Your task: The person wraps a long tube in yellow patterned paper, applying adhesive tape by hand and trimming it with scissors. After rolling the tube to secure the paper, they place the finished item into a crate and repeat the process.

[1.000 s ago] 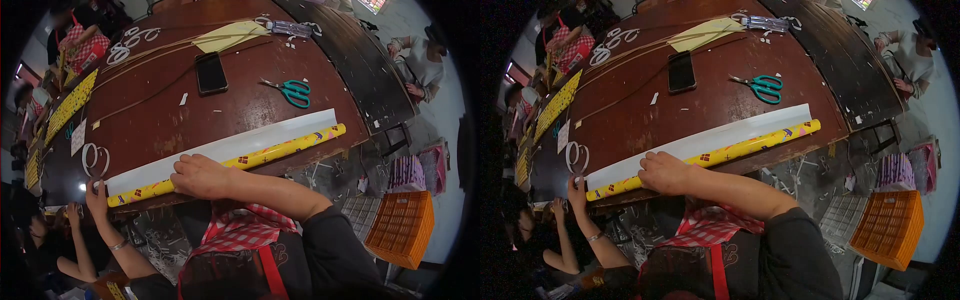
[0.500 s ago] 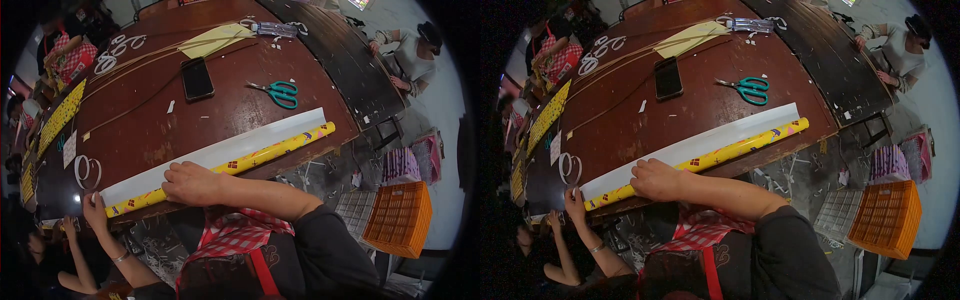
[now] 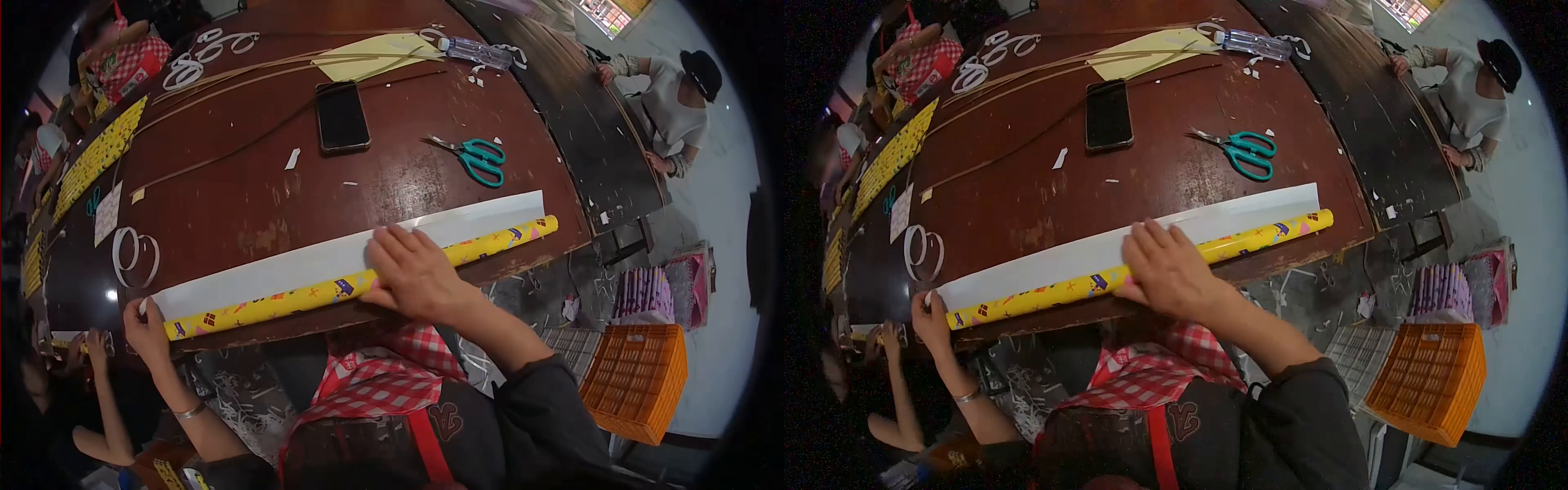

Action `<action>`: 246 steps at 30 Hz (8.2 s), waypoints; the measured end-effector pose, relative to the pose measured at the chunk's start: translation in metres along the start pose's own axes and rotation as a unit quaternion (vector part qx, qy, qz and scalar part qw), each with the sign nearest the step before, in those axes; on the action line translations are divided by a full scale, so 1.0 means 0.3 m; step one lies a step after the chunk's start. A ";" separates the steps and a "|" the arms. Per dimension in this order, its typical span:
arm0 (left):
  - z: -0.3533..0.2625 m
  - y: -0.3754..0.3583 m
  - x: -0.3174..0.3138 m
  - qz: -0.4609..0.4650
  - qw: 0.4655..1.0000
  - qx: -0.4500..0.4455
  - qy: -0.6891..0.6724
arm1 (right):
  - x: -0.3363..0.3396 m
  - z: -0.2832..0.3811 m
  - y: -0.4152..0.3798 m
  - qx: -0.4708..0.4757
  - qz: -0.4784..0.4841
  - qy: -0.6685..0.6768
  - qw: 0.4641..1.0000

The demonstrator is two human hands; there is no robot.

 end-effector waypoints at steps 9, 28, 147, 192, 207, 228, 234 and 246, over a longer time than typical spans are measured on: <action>0.018 -0.004 0.006 -0.001 1.000 0.018 -0.019 | 0.069 -0.166 -0.110 -0.052 0.045 -0.042 0.997; -0.110 -0.063 0.008 -0.105 0.992 0.004 -0.067 | 0.045 -0.211 -0.141 -0.043 0.070 -0.024 0.996; -0.190 -0.118 0.037 -0.184 0.970 0.001 -0.158 | -0.025 0.980 1.148 0.537 0.317 -0.319 0.714; -0.185 -0.110 0.033 -0.201 0.969 -0.006 -0.142 | 0.045 0.769 1.105 0.508 0.168 -0.190 0.823; -0.186 -0.109 0.023 -0.165 0.976 0.039 -0.133 | -0.106 0.141 0.874 0.166 0.221 -0.033 0.960; -0.122 -0.086 -0.001 -0.129 0.985 0.040 -0.109 | 0.186 0.055 0.068 0.178 -0.051 0.021 0.982; -0.105 -0.062 0.005 -0.111 0.992 0.015 -0.057 | 0.092 -0.056 -0.091 0.072 -0.059 0.057 0.994; -0.481 0.202 -0.197 0.033 0.989 -0.128 0.069 | 0.053 -0.024 -0.055 0.094 -0.106 0.099 0.985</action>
Point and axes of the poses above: each hand's wrist, its own y-axis towards the middle knuckle, its own x-axis out of the back of the hand, z = x × y, the point moved 4 cm from there along y, towards the middle knuckle, and after that the axes turned 4 degrees about z, right-handed, at the moved point
